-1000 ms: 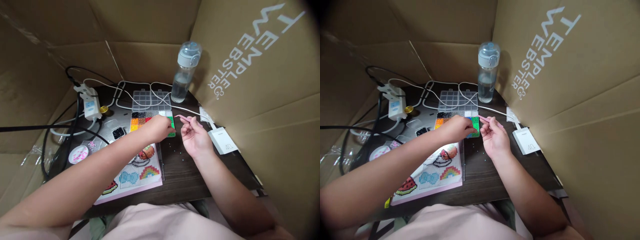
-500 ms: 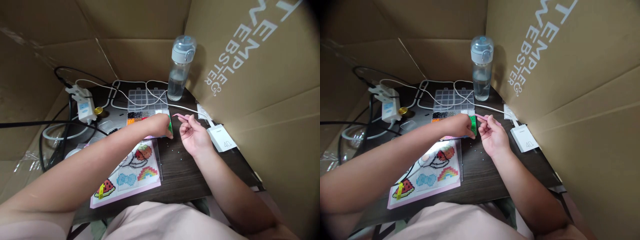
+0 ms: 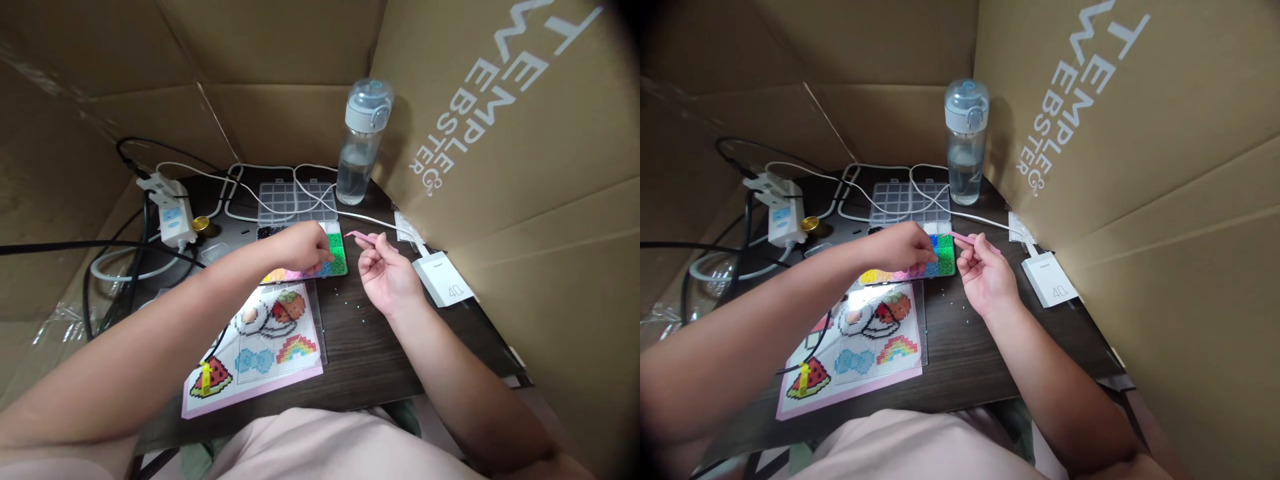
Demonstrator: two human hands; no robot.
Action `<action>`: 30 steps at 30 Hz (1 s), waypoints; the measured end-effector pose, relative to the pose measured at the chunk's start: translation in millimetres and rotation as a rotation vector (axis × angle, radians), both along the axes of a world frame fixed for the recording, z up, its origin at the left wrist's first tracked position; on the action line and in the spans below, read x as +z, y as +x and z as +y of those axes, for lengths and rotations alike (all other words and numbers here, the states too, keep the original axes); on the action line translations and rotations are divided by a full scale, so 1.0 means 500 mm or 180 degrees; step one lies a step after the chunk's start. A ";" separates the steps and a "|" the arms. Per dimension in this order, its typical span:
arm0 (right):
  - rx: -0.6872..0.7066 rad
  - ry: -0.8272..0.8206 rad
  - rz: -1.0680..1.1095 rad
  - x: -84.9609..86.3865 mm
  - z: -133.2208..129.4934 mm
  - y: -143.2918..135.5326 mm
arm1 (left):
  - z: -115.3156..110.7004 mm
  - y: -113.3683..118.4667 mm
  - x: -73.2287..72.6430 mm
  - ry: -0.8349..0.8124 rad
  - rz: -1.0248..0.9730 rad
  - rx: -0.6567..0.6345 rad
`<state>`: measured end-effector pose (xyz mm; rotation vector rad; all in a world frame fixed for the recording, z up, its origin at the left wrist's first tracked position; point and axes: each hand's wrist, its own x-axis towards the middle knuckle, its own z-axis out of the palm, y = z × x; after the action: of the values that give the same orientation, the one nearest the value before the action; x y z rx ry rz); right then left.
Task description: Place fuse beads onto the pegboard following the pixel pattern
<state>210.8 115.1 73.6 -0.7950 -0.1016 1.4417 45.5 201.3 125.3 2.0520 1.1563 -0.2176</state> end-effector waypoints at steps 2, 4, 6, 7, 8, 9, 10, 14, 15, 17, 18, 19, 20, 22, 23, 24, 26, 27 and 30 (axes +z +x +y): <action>-0.0002 -0.0013 0.0021 0.002 -0.001 0.000 | 0.002 -0.024 0.017 0.0221 -0.0226 0.0349; -0.0015 -0.0018 0.0048 0.003 -0.001 0.001 | 0.004 -0.050 0.033 0.0562 -0.0375 0.0779; -0.0032 -0.0014 0.0078 0.003 -0.002 0.001 | 0.005 -0.075 0.043 0.0851 -0.0486 0.1143; -0.0037 -0.0003 0.0086 0.002 -0.002 0.001 | 0.003 -0.084 0.046 0.0941 -0.0539 0.1274; -0.0039 0.0010 0.0091 0.002 -0.002 0.001 | 0.001 -0.092 0.048 0.0982 -0.0601 0.1369; -0.0038 0.0021 0.0093 0.002 -0.002 0.000 | -0.003 -0.097 0.049 0.0973 -0.0672 0.1434; -0.0034 0.0025 0.0092 0.001 -0.002 0.000 | -0.007 -0.099 0.049 0.0914 -0.0757 0.1477; -0.0024 -0.0051 0.0111 0.002 -0.001 -0.001 | -0.038 -0.088 0.039 0.0177 -0.1218 0.1525; -0.0035 -0.0067 0.0120 0.002 -0.001 -0.001 | -0.048 -0.081 0.033 -0.0102 -0.1348 0.1527; -0.0076 -0.0074 0.0126 0.002 0.000 -0.001 | -0.066 -0.068 0.018 -0.0681 -0.1576 0.1546; -0.0093 -0.0065 0.0128 0.002 0.000 0.000 | -0.074 -0.061 0.008 -0.0930 -0.1676 0.1589; -0.0102 -0.0053 0.0133 0.002 0.000 0.000 | -0.081 -0.055 -0.001 -0.1142 -0.1761 0.1672; -0.0093 -0.0038 0.0140 0.002 0.000 -0.001 | -0.086 -0.050 -0.011 -0.1319 -0.1843 0.1772; -0.0045 -0.0021 0.0159 0.003 -0.001 -0.002 | -0.091 -0.039 -0.028 -0.1577 -0.1956 0.1980; -0.0018 -0.0025 0.0169 0.004 -0.001 -0.003 | -0.092 -0.035 -0.035 -0.1668 -0.1986 0.2069; -0.0003 -0.0035 0.0175 0.005 -0.001 -0.004 | -0.091 -0.031 -0.041 -0.1738 -0.1996 0.2141; 0.0001 -0.0068 0.0191 0.007 -0.002 -0.005 | -0.088 -0.022 -0.049 -0.1824 -0.1968 0.2244; -0.0002 -0.0076 0.0199 0.008 -0.002 -0.005 | -0.086 -0.017 -0.051 -0.1836 -0.1939 0.2281; 0.0021 -0.0044 0.0206 0.010 -0.004 -0.005 | -0.075 -0.002 -0.060 -0.1755 -0.1821 0.2357</action>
<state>208.3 113.4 78.7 -0.7592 -0.0451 1.4744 44.7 163.6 95.4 1.0117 1.2197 0.3586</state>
